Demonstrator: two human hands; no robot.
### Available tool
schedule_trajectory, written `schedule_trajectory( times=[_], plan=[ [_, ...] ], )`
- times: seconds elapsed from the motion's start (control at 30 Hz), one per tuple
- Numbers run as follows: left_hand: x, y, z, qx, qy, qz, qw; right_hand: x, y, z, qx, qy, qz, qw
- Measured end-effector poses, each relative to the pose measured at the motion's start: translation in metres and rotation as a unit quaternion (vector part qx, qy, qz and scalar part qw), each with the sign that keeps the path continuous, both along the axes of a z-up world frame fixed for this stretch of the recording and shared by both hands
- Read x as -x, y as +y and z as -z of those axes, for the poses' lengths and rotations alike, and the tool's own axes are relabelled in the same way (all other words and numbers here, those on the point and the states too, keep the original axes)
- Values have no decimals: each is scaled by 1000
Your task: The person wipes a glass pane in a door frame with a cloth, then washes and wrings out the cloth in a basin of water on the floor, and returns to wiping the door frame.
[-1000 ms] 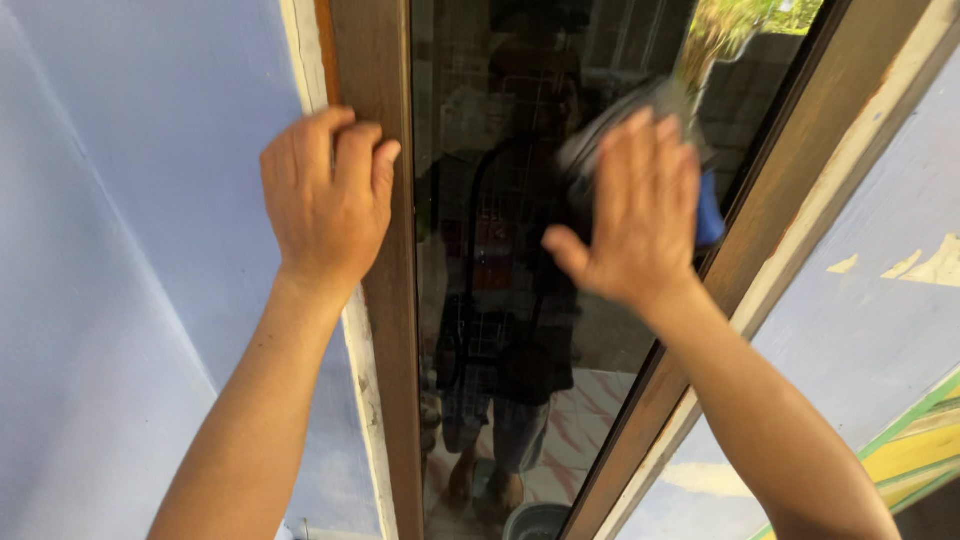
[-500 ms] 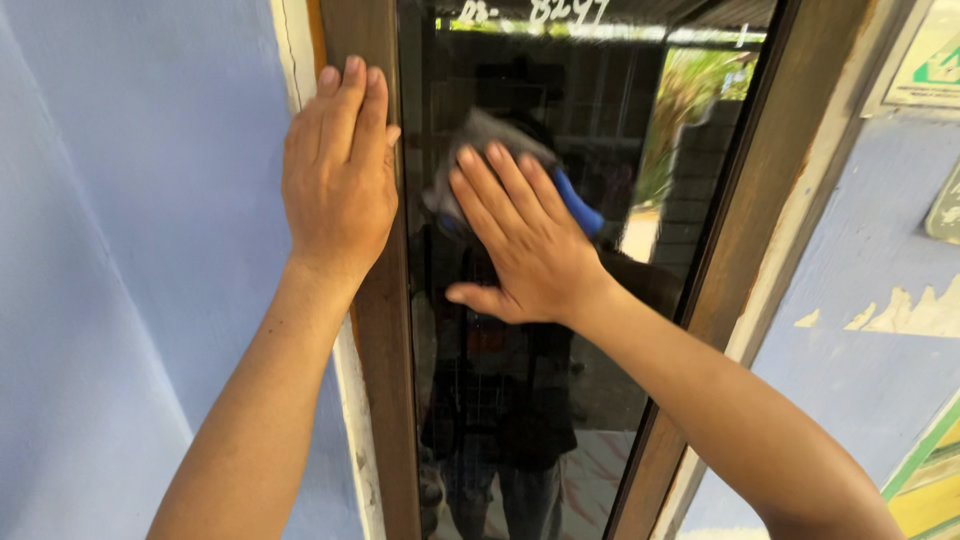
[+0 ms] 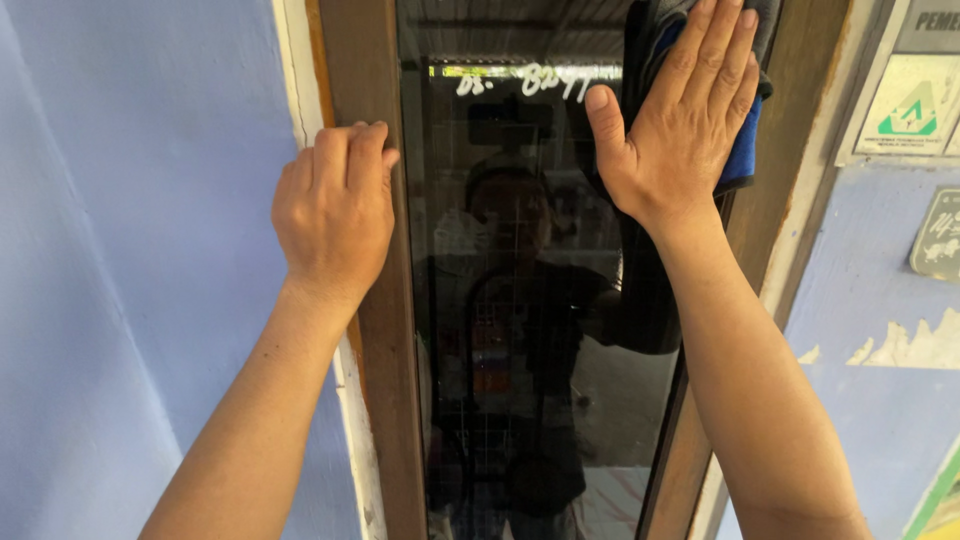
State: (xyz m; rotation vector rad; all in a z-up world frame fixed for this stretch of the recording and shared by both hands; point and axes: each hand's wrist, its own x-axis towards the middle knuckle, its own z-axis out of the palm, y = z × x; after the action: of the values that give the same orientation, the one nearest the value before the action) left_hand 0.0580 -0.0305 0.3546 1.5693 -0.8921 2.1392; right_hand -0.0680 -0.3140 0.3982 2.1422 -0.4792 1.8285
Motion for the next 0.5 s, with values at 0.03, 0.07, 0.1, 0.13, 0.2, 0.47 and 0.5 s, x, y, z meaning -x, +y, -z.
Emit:
schedule_trajectory(
  times=[0.03, 0.07, 0.1, 0.13, 0.2, 0.47, 0.5],
  plan=[
    [1, 1, -1, 3, -2, 2, 1000, -1, 1, -5, -4, -3, 2, 1000],
    [3, 1, -1, 7, -3, 3, 1000, -2, 3, -10, 5, 0, -3, 1000],
    [5, 1, 0, 10, -4, 5, 1000, -2, 5, -14, 13, 2, -7, 1000],
    [5, 1, 0, 15, -13, 4, 1000, -3, 8, -19, 22, 5, -12, 1000],
    [4, -1, 1, 26, -27, 4, 999, -5, 16, -29, 34, 20, -30, 999],
    [-5, -3, 9, 26, -19, 33, 999, -27, 74, -58, 165, 119, -110, 973],
    [-5, -3, 11, 27, -17, 36, 999, -32, 81, -58, 198, 131, -117, 964]
  ],
)
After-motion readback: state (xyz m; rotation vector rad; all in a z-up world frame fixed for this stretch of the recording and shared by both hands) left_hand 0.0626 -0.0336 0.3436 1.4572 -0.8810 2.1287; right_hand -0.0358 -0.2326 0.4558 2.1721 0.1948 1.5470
